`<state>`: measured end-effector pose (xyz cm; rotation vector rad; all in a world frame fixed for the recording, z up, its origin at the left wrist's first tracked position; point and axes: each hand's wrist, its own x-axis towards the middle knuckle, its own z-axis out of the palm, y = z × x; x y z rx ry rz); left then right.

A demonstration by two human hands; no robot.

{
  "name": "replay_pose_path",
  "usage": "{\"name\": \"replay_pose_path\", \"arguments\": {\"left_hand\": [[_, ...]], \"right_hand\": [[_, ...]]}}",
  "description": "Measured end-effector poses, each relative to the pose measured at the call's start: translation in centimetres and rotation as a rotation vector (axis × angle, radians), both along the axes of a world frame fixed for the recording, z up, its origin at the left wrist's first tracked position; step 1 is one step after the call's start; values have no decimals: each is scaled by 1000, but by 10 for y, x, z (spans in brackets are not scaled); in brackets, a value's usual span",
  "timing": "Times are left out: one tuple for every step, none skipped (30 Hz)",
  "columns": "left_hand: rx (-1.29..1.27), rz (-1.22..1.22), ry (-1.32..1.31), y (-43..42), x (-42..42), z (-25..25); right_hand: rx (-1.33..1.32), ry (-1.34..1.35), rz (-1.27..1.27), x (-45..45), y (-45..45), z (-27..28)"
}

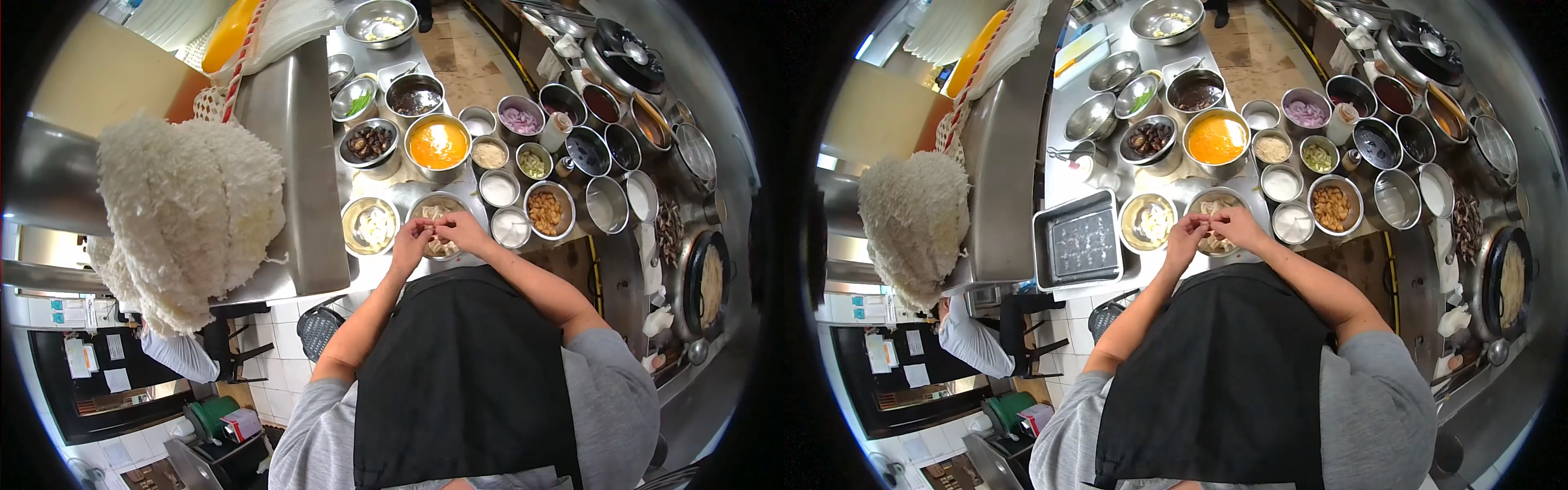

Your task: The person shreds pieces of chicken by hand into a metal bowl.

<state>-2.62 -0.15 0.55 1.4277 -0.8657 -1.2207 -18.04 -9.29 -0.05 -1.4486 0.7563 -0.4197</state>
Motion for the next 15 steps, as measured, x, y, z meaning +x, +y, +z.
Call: {"name": "replay_pose_path", "arguments": {"left_hand": [[-43,-1,-48,-1,2,-3],[-43,-3,-46,-1,3,-7],[-50,-12,-62,-1,3,-5],[-57,-20,-79,0,2,-3],[-57,-20,-77,0,1,-1],[-45,-26,-131,2,0,1],[-33,-31,-186,3,-1,3],[-33,-31,-185,3,-1,5],[-22,-44,-202,4,0,6],[-11,-57,-218,4,0,7],[-10,-56,-216,5,1,8],[-3,-74,-215,5,2,10],[4,-93,-214,5,3,12],[4,-92,-215,5,2,13],[14,-94,-191,6,3,11]], "right_hand": [[98,-41,-20,0,0,1],[196,-82,-40,1,1,2],[196,-79,-42,0,1,5],[172,-68,-27,0,1,8],[147,-58,-12,-1,0,11],[148,-57,-11,-1,0,10],[143,-56,-4,-1,-1,9],[139,-54,3,-2,-1,8],[140,-54,2,-2,-1,10],[156,-58,3,-3,0,13],[173,-61,4,-4,1,16],[174,-61,4,-3,2,16],[154,-57,-2,-3,2,17],[134,-53,-9,-3,3,17],[134,-54,-6,-2,3,12]]}}
